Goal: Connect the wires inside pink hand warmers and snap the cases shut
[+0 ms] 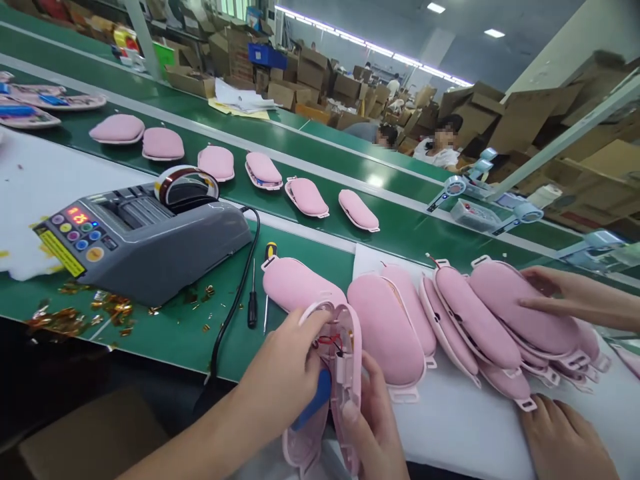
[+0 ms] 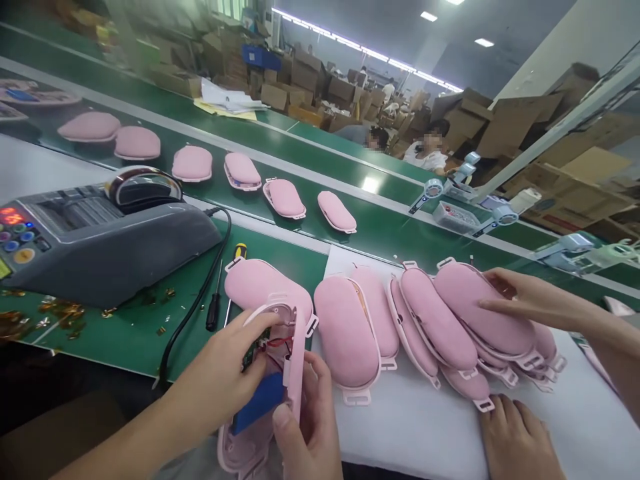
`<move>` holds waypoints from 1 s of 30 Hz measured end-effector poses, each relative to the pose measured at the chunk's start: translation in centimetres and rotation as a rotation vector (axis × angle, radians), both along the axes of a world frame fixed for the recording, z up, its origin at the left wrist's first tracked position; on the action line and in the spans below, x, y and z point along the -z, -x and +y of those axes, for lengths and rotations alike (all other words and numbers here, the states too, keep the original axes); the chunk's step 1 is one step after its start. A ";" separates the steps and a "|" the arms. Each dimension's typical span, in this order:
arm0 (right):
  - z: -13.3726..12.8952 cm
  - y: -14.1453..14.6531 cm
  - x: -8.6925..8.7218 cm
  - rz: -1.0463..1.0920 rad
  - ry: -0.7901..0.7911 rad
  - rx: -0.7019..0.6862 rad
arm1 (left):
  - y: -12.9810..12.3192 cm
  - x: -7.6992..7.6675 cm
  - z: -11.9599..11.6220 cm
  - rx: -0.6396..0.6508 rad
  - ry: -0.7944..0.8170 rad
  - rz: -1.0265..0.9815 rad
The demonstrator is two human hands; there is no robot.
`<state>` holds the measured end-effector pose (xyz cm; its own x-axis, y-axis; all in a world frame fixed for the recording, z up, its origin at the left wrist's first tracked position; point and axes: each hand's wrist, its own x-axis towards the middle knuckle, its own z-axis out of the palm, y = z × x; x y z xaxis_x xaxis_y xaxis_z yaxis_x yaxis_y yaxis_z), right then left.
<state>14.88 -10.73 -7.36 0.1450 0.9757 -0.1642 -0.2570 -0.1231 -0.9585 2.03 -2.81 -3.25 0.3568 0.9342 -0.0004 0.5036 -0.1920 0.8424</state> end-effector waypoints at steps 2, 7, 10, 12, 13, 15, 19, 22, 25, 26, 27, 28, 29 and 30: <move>0.2 0.4 0.0 0.040 -0.021 0.014 | -0.3 0.1 -0.4 -0.020 -0.013 -0.028; 0.4 0.3 0.0 0.130 -0.038 -0.007 | -0.5 0.3 -1.3 -0.072 -0.043 -0.064; 0.5 -0.4 0.1 0.075 -0.003 -0.023 | -0.5 0.5 -1.4 -0.114 0.022 -0.142; 0.5 -0.9 0.1 -0.012 0.013 -0.036 | -0.6 0.8 -1.5 -0.152 0.009 -0.252; 0.5 -1.1 0.0 -0.049 0.014 -0.051 | -0.6 1.0 -1.5 -0.170 -0.009 -0.319; 0.5 -1.5 -0.2 -0.082 0.008 -0.094 | -0.7 1.5 -1.6 -0.204 -0.020 -0.458; 0.3 -1.8 -0.8 -0.097 0.033 -0.146 | -0.8 2.4 -1.6 -0.221 0.090 -0.701; 0.1 -1.9 -1.1 -0.131 0.054 -0.156 | -1.1 3.1 -1.7 -0.156 0.212 -0.877; 0.4 -1.8 -1.3 -0.169 0.042 -0.191 | -1.7 3.5 -2.0 -0.069 0.383 -1.123; 0.6 -1.7 -1.3 -0.195 0.033 -0.194 | -1.9 3.6 -2.1 -0.034 0.435 -1.183; 0.8 -1.6 -1.4 -0.230 0.025 -0.192 | -2.1 3.5 -2.1 -0.009 0.485 -1.220; 1.0 -1.4 -1.4 -0.270 0.014 -0.193 | -2.2 3.5 -2.2 0.000 0.531 -1.230; 1.2 -1.2 -1.3 -0.308 -0.002 -0.200 | -2.2 3.4 -2.1 -0.012 0.578 -1.224; 1.4 -1.0 -1.2 -0.341 -0.023 -0.211 | -2.2 3.4 -2.1 -0.037 0.625 -1.215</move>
